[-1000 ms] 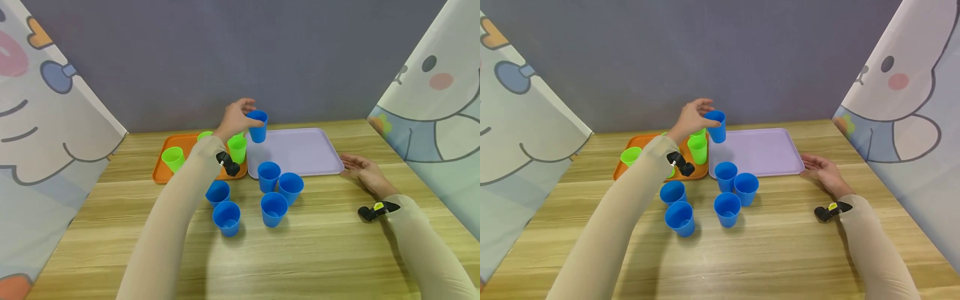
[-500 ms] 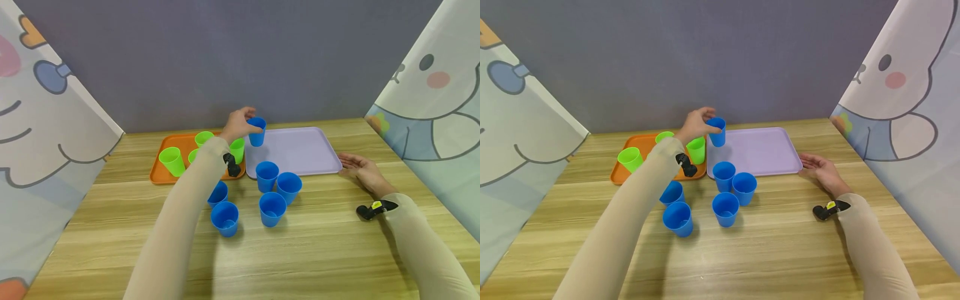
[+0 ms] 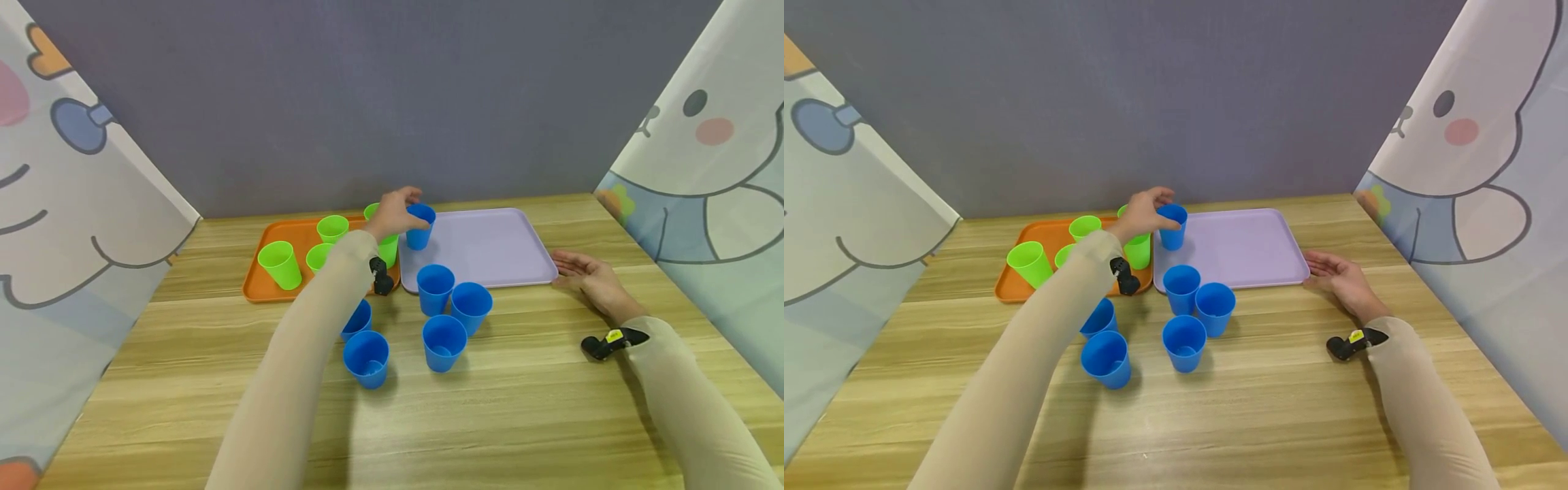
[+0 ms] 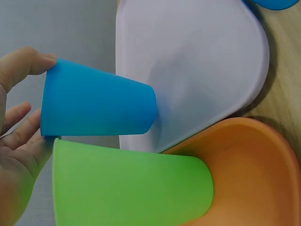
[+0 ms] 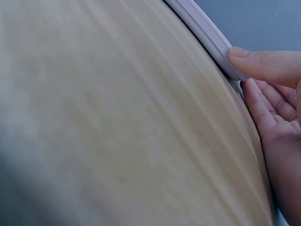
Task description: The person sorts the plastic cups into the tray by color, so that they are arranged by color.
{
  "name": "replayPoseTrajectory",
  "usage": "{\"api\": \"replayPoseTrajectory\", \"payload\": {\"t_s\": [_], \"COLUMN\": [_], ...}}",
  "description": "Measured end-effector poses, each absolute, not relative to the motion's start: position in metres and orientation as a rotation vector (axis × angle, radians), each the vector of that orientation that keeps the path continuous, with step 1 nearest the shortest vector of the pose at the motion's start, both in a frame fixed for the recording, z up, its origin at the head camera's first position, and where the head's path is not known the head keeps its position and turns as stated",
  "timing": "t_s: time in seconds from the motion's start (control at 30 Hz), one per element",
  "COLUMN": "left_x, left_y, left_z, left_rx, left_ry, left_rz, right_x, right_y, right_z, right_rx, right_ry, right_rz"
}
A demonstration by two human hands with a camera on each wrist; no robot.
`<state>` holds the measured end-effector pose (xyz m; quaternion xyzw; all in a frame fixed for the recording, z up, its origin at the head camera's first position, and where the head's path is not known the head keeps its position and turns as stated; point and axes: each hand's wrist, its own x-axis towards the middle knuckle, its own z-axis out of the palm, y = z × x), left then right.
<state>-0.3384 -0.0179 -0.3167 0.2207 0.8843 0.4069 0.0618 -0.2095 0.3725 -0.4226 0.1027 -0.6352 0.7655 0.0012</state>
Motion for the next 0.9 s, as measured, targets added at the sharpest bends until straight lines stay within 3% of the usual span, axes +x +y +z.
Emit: {"api": "replayPoseTrajectory", "payload": {"t_s": [0.9], "left_x": [-0.3401], "left_y": [-0.0224], "left_z": [-0.3239], "left_rx": [0.589], "left_ry": [2.614], "left_rz": [1.242], "right_x": [-0.2106], "right_y": [0.373], "right_z": [-0.4228], "right_rx": [0.31], "right_ry": [-2.008], "right_rz": [2.382]}}
